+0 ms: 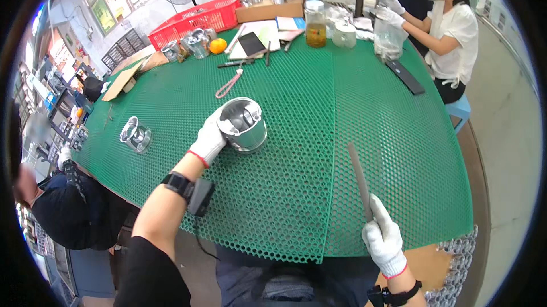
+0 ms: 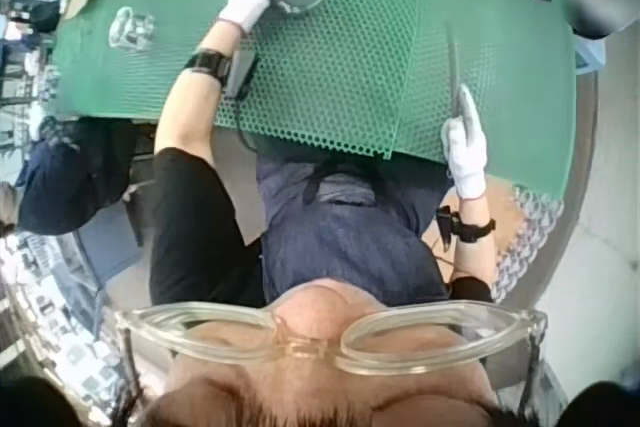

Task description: Filing the inside and edges of metal engine piston components using a metal file tool on a protective workbench matrix.

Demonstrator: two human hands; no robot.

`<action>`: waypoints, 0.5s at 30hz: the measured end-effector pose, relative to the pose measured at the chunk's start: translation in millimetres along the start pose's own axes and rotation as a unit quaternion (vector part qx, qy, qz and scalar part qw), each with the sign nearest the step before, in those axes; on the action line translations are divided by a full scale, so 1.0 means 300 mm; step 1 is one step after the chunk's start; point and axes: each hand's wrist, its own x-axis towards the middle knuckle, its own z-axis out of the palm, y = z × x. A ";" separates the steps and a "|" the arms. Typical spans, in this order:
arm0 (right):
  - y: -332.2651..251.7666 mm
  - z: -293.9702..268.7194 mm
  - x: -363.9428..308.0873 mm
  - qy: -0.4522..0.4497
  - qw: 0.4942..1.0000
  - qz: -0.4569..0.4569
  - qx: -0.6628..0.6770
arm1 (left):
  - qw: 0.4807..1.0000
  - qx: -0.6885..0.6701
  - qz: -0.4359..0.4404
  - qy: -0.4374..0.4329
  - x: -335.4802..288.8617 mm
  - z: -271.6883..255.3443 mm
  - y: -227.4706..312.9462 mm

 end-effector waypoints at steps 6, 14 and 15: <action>0.021 0.012 0.044 -0.010 0.975 -0.153 -0.159 | 0.926 0.314 -0.046 -0.207 -0.425 0.212 0.040; -0.187 0.241 0.043 -0.182 0.908 -0.219 -0.307 | 0.970 0.146 -0.128 -0.147 -0.540 0.249 0.013; -0.204 0.208 0.002 -0.207 0.905 -0.202 -0.310 | 0.967 0.074 -0.183 -0.162 -0.536 0.238 0.047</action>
